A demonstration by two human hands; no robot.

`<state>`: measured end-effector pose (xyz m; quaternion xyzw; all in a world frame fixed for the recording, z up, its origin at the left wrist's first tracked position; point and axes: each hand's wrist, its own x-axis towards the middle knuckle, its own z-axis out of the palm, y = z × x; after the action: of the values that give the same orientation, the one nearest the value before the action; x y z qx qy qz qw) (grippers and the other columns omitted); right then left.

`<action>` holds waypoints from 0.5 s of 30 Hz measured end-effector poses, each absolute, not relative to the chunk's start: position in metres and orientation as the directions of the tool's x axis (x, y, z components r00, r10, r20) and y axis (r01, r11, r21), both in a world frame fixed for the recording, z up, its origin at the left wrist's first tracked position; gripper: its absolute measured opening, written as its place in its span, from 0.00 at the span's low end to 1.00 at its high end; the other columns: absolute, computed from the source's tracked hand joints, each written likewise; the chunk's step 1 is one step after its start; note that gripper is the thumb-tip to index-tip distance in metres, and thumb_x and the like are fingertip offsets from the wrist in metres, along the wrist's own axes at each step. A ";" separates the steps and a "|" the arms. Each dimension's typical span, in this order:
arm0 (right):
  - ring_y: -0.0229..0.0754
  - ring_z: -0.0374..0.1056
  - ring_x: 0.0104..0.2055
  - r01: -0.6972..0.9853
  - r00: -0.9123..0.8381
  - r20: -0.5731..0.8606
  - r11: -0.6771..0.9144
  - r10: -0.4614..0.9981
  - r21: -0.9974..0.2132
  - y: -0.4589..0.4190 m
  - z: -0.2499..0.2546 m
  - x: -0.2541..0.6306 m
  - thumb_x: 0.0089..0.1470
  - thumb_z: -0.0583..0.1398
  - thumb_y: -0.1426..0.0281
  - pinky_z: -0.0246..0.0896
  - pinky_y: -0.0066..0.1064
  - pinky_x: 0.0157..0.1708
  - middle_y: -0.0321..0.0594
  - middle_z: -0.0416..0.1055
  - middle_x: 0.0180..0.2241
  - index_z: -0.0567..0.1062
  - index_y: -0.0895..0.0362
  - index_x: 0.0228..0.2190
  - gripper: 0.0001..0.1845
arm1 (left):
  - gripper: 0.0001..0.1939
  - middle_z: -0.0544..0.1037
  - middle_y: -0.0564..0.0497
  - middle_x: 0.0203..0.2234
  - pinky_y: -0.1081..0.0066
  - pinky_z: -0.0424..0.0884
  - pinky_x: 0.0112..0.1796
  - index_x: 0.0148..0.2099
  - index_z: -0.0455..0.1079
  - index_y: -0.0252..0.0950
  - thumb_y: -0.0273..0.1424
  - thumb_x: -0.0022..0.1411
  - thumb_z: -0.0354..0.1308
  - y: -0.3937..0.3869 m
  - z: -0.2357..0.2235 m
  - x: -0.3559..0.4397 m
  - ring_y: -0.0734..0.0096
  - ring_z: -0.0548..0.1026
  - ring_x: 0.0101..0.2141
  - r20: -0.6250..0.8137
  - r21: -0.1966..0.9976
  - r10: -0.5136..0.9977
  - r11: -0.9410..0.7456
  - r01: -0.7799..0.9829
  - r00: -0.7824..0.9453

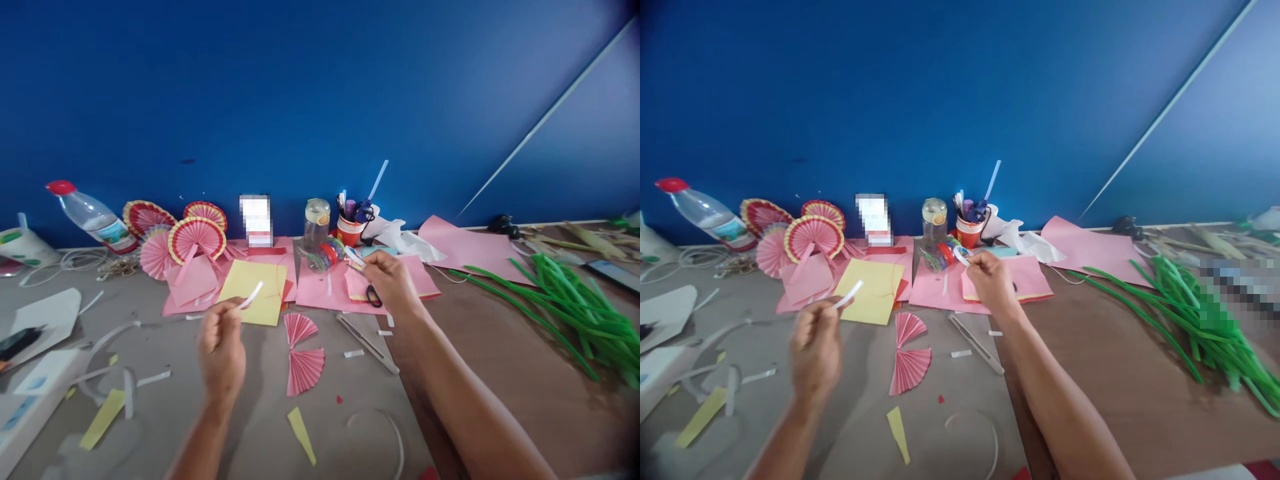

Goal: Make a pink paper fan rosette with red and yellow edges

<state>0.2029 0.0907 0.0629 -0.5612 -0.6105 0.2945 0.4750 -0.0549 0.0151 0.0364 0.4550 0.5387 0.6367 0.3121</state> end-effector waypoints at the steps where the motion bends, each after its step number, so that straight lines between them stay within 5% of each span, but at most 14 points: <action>1: 0.36 0.56 0.19 0.479 0.093 0.272 0.196 0.958 -0.855 0.093 0.061 0.204 0.47 0.53 0.72 0.51 0.28 0.23 0.31 0.61 0.17 0.69 0.56 0.24 0.06 | 0.13 0.76 0.50 0.35 0.71 0.67 0.34 0.39 0.66 0.38 0.42 0.60 0.56 0.017 0.037 -0.052 0.71 0.72 0.32 0.210 0.978 0.911 -0.195 0.077 -0.356; 4: 0.43 0.66 0.31 0.764 -0.006 0.352 0.232 0.936 -0.602 0.094 0.049 0.198 0.49 0.55 0.74 0.56 0.38 0.39 0.38 0.71 0.24 0.75 0.56 0.28 0.08 | 0.14 0.76 0.48 0.34 0.69 0.68 0.36 0.38 0.67 0.36 0.43 0.59 0.58 0.018 0.039 -0.039 0.70 0.72 0.32 0.158 0.986 0.981 -0.162 -0.029 -0.110; 8: 0.55 0.65 0.46 0.910 -0.182 0.304 0.278 0.935 -0.308 0.090 0.036 0.187 0.50 0.58 0.73 0.48 0.50 0.49 0.52 0.73 0.40 0.77 0.58 0.34 0.09 | 0.14 0.75 0.48 0.30 0.67 0.68 0.39 0.40 0.68 0.35 0.41 0.61 0.56 0.014 0.041 -0.034 0.68 0.72 0.33 0.134 0.988 0.980 -0.120 -0.099 0.150; 11: 0.53 0.64 0.49 0.859 -0.177 0.314 0.302 0.933 -0.414 0.087 0.040 0.185 0.51 0.58 0.73 0.51 0.47 0.49 0.52 0.70 0.47 0.76 0.58 0.40 0.13 | 0.13 0.74 0.49 0.30 0.67 0.67 0.40 0.40 0.70 0.35 0.40 0.62 0.56 0.013 0.037 -0.040 0.68 0.72 0.34 0.096 0.989 0.980 -0.073 -0.130 0.173; 15: 0.44 0.68 0.40 0.622 -0.172 0.366 0.389 0.915 -0.680 0.080 0.054 0.180 0.54 0.54 0.73 0.61 0.37 0.42 0.46 0.73 0.40 0.75 0.57 0.41 0.14 | 0.14 0.75 0.48 0.31 0.67 0.68 0.40 0.39 0.71 0.35 0.41 0.61 0.56 0.016 0.030 -0.043 0.67 0.72 0.34 0.071 0.989 0.987 -0.051 -0.142 0.145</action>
<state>0.1797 0.0802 0.0542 -0.5183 -0.7410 0.1922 0.3813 -0.0433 0.0155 0.0297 0.5154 0.4099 0.5096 0.5538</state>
